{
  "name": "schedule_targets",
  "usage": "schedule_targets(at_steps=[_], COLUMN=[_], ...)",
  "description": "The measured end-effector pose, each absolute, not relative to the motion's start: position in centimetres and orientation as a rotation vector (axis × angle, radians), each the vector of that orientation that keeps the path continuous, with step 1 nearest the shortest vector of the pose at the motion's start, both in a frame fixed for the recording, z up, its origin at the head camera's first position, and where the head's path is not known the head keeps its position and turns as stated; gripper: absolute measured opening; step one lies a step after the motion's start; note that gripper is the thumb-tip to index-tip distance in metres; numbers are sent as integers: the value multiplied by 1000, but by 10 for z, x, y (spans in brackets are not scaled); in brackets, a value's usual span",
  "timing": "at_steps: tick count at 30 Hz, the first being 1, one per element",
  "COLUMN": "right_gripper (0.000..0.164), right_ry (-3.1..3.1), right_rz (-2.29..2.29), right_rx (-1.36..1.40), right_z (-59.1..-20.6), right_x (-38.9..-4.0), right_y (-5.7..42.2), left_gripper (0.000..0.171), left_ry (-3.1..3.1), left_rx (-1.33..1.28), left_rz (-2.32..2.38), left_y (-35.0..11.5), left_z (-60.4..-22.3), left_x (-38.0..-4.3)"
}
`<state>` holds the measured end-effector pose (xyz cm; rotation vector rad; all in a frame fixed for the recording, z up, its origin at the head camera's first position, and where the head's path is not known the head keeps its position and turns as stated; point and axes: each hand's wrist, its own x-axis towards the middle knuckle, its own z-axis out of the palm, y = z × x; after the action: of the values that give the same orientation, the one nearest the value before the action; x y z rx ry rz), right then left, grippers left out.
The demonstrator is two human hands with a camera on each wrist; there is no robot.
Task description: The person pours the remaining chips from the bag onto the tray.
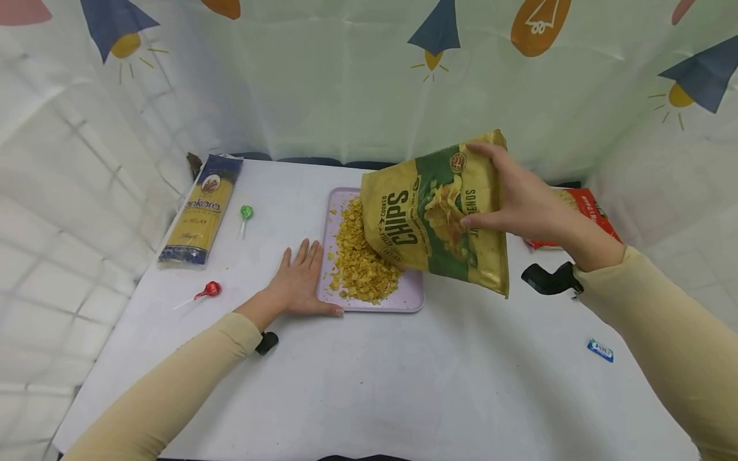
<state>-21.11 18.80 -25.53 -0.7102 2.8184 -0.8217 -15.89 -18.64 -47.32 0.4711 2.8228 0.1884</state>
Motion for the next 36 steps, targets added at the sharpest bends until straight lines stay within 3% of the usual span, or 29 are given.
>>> schedule_targets(at_steps=[23,36], right_gripper=[118,111], right_ry=[2722,2799], right_rz=[-775,-745], right_rx=[-746,-789], right_z=[-250,-259], right_x=[-220,-220], right_y=[180,184], left_gripper=[146,145], left_ry=[2816,2825], left_rx=[457,468], left_rz=[190,171], left_y=[-185,-184], left_z=[-469,-469], left_x=[-156,-157])
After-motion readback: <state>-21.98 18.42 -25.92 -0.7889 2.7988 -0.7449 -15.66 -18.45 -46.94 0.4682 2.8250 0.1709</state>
